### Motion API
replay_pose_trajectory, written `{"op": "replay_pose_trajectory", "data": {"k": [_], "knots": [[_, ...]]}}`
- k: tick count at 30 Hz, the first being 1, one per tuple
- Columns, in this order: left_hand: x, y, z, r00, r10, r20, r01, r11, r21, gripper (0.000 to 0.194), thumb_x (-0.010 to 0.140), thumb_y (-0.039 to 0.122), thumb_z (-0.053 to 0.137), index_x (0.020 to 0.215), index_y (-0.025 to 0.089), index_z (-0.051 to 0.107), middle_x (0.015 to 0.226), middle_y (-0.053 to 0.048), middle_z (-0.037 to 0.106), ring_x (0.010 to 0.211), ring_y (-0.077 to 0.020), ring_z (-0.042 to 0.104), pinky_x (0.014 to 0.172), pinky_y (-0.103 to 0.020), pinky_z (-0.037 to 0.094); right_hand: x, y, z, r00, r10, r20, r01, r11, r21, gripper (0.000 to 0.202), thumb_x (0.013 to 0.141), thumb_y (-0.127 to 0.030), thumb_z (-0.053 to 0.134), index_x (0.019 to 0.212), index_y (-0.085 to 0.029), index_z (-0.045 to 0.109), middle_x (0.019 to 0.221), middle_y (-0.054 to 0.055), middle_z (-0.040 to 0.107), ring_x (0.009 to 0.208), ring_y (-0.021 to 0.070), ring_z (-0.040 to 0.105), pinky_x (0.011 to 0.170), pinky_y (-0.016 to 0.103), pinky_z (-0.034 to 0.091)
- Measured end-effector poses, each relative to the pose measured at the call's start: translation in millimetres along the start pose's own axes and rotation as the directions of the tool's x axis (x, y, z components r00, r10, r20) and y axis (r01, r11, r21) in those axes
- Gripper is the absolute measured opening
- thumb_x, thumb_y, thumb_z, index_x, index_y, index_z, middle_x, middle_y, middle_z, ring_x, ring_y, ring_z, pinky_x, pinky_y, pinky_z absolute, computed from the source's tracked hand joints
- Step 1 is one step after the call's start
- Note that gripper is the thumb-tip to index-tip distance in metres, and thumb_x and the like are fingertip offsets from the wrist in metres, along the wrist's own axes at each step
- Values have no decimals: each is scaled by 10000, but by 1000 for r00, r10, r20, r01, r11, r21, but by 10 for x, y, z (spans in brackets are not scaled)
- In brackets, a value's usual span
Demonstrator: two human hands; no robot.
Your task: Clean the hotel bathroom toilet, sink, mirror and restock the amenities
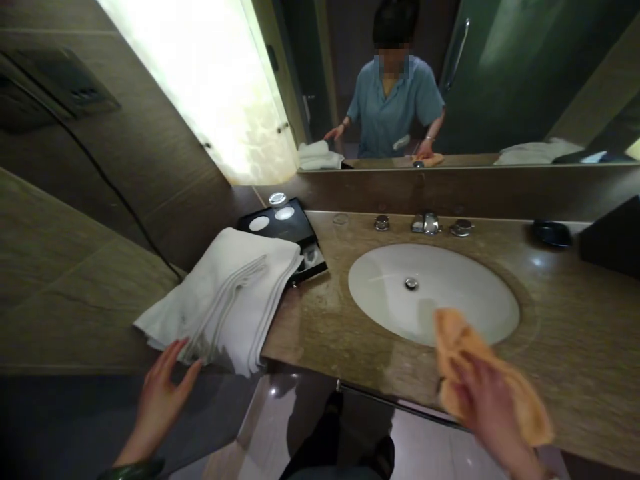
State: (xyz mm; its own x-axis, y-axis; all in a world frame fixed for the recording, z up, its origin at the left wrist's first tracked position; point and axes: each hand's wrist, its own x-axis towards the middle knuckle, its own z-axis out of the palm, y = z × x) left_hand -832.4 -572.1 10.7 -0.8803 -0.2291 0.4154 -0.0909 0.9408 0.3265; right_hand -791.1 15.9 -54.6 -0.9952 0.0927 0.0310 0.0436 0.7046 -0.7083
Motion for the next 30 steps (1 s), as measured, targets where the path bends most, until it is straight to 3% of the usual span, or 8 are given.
{"op": "replay_pose_trajectory", "data": {"k": [5, 9, 15, 18, 20, 24, 27, 30], "knots": [[-174, -89, -10, 996, -78, -49, 71, 989, -130, 449, 903, 529, 533, 1216, 216, 609, 1305, -184, 660, 1246, -384, 619, 1077, -587, 490, 711, -887, 1264, 933, -312, 182, 342, 923, -174, 525, 853, -220, 552, 1365, -280, 651, 1534, 99, 498, 1403, 373, 435, 1129, 579, 422], [180, -60, -40, 994, -37, -105, 21, 989, -145, 420, 927, 501, 529, 1240, 229, 599, 1309, -152, 663, 1259, -343, 615, 1088, -545, 491, 1599, -1763, 1777, 972, -195, 133, 226, 931, -288, 525, 867, -157, 573, 1391, -158, 610, 1565, 180, 442, 1440, 412, 343, 1128, 596, 368], [883, -120, 163, 990, 76, -122, -87, 992, -89, 574, 938, 498, 507, 1361, 111, 540, 1418, -233, 590, 1348, -366, 536, 1144, -545, 427, 657, -2423, 2521, 762, -446, 470, 451, 886, 110, 323, 791, -159, 674, 1092, -239, 758, 1310, 94, 674, 1291, 347, 513, 1080, 535, 378], [1148, -188, 397, 995, 93, -45, -97, 990, -100, 665, 904, 525, 511, 1400, 82, 514, 1444, -235, 571, 1365, -375, 502, 1174, -540, 382, 491, -2511, 2485, 743, -404, 534, 197, 894, 402, 261, 805, -257, 703, 1058, -240, 765, 1120, 72, 738, 1090, 284, 639, 991, 443, 470], [1275, -219, 517, 994, 110, 9, -108, 988, -109, 681, 889, 535, 521, 1404, 89, 520, 1435, -223, 580, 1357, -371, 498, 1182, -532, 362, 754, -2465, 2230, 841, -296, 454, 10, 846, 532, 323, 904, -362, 617, 1186, -237, 715, 1149, 80, 728, 1034, 258, 666, 951, 413, 511], [1413, -191, 617, 986, 161, 43, -155, 982, -105, 740, 863, 579, 590, 1415, 88, 540, 1456, -242, 540, 1382, -381, 447, 1182, -546, 329, 1443, -2353, 1908, 998, -26, 56, 16, 984, 180, 436, 963, -359, 514, 1326, -134, 597, 1342, 189, 612, 1276, 331, 524, 1116, 507, 400], [1477, -115, 659, 985, 160, 58, -154, 984, -89, 663, 854, 562, 624, 1366, 143, 617, 1440, -224, 540, 1361, -390, 442, 1149, -573, 343, 1429, -2459, 2207, 996, -26, 86, 36, 993, -111, 409, 897, -187, 522, 1283, -70, 594, 1338, 246, 585, 1295, 353, 478, 1146, 548, 333], [1561, -90, 717, 990, 128, 65, -121, 987, -105, 536, 871, 513, 592, 1282, 184, 690, 1391, -195, 582, 1322, -377, 480, 1124, -576, 364, 986, -2689, 2550, 932, -183, 312, 211, 976, -58, 374, 737, -126, 654, 1111, -150, 663, 1239, 152, 659, 1195, 306, 553, 1084, 449, 415]]}}
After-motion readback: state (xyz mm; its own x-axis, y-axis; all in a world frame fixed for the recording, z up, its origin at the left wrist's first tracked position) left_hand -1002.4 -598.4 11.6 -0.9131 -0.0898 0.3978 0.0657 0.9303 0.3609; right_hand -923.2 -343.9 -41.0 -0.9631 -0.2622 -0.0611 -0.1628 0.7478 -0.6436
